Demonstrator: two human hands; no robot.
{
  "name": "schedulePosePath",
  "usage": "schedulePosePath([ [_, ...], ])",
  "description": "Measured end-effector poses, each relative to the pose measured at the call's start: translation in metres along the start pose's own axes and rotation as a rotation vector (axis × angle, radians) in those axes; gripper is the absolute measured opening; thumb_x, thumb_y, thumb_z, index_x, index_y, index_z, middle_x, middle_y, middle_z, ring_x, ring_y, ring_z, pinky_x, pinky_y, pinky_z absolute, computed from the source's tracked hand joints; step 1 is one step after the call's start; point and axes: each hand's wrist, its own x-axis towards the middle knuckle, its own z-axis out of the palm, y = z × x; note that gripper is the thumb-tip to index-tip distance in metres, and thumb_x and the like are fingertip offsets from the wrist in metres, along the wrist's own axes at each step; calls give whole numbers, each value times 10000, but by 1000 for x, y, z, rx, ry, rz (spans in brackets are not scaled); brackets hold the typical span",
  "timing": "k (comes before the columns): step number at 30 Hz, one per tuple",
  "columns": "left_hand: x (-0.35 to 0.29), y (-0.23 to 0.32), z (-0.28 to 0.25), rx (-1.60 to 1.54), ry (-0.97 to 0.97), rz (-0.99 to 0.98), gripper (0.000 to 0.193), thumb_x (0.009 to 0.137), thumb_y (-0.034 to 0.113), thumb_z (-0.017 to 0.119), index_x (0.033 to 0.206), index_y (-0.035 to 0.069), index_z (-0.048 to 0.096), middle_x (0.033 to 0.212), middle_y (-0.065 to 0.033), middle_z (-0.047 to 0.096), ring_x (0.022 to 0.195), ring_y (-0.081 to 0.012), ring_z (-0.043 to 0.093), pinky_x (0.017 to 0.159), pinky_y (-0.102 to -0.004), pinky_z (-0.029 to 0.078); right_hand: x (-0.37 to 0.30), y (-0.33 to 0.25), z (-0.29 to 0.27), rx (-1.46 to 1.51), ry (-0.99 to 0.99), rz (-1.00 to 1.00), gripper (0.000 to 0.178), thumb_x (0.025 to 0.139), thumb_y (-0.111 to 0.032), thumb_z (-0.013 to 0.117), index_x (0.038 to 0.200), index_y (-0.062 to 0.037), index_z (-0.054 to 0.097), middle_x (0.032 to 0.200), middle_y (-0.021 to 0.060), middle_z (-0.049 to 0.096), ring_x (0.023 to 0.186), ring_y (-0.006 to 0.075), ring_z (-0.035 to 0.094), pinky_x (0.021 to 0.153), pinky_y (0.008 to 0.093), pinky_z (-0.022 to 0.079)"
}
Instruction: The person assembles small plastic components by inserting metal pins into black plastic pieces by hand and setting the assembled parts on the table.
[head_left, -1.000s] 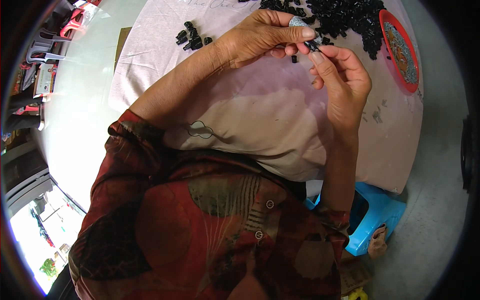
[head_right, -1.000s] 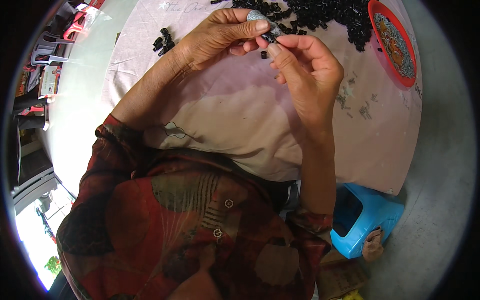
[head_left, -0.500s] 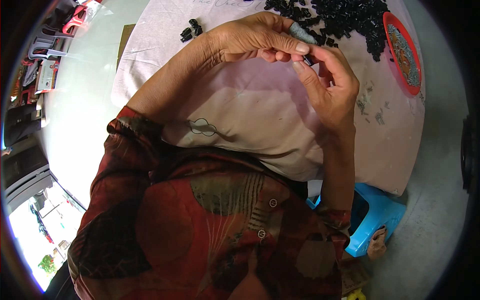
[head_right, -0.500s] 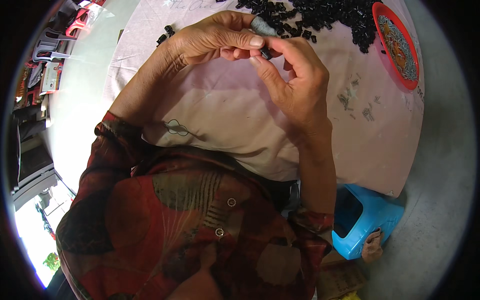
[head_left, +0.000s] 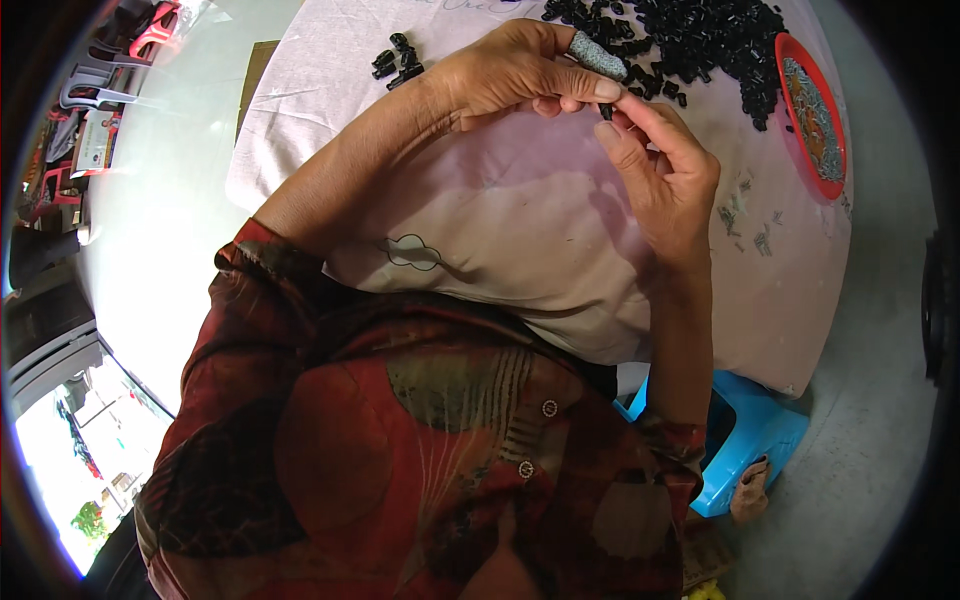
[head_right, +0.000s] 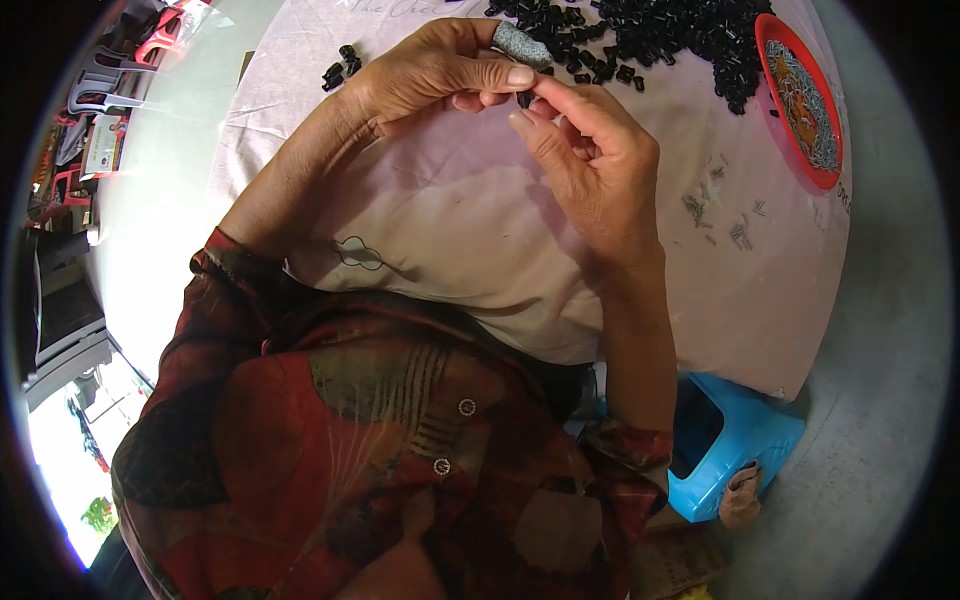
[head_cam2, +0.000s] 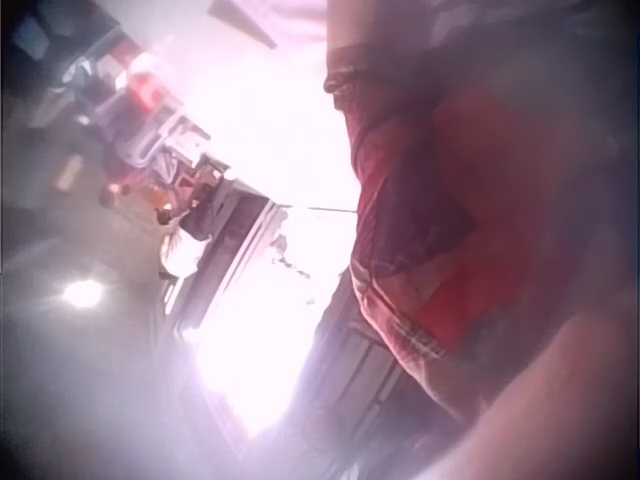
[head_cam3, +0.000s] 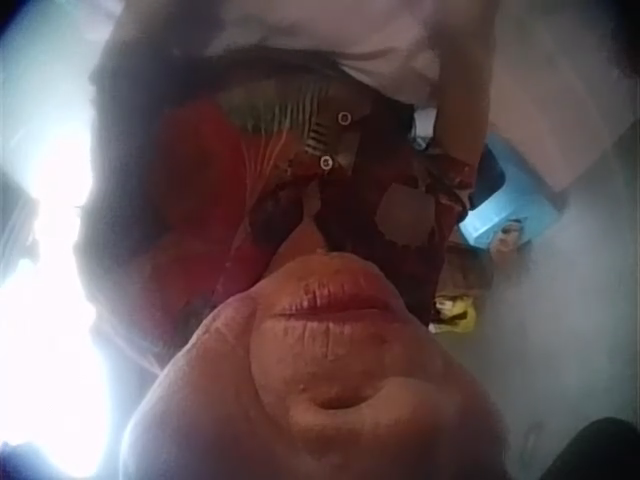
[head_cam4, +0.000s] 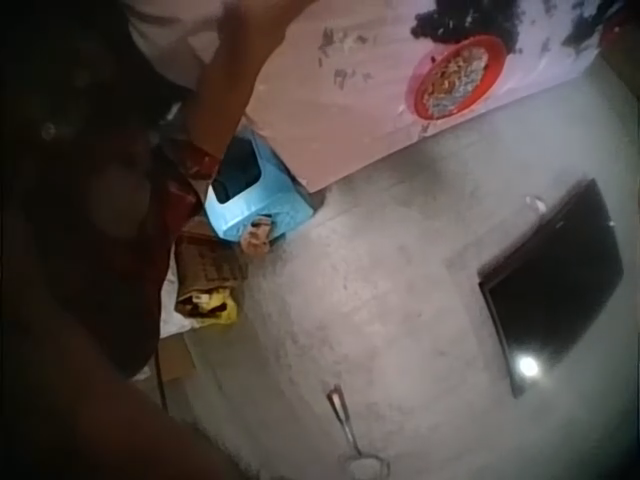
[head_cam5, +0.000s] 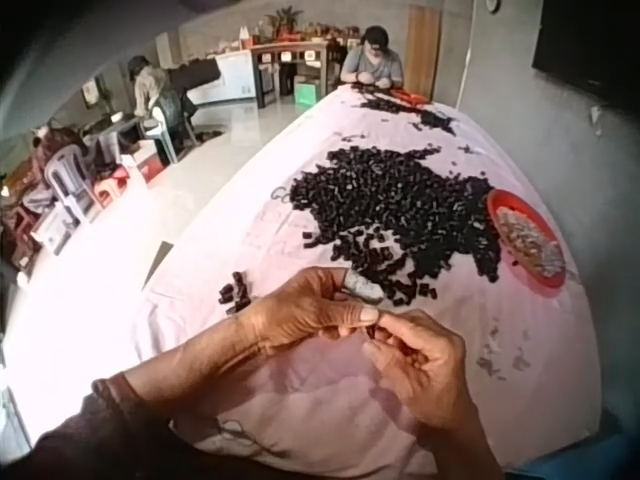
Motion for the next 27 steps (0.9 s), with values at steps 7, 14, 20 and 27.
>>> schedulePosePath([
  [7, -19, 4, 23, -167, 89, -174, 315, 843, 333, 790, 896, 38, 692, 740, -16, 664, 598, -52, 550, 530, -189, 416, -4, -9, -5, -132, 43, 26, 271, 821, -51, 764, 1068, 17, 676, 889, 15, 617, 755, 68, 528, 620, 216, 442],
  [14, -27, 7, 17, 137, -20, -163, 259, 916, 314, 708, 866, 61, 728, 707, 32, 635, 599, -24, 509, 513, -191, 381, 4, -7, -4, -647, -90, -371, 240, 853, -163, 707, 1035, -31, 624, 867, 104, 603, 761, 243, 612, 643, 352, 496],
  [20, -42, 25, 9, 472, -112, -185, 242, 930, 222, 654, 796, 22, 683, 659, 43, 587, 618, -14, 494, 539, -208, 385, -3, -11, 10, -711, -275, -285, 205, 891, -227, 657, 903, -54, 548, 779, 119, 578, 739, 324, 604, 616, 432, 481],
  [27, -47, 18, 2, 440, -165, -193, 241, 907, 203, 625, 802, -7, 680, 688, -15, 631, 636, -66, 565, 589, -237, 465, -7, -12, 19, -636, -361, -201, 212, 913, -212, 629, 860, -38, 519, 761, 133, 602, 718, 315, 630, 621, 430, 503],
])
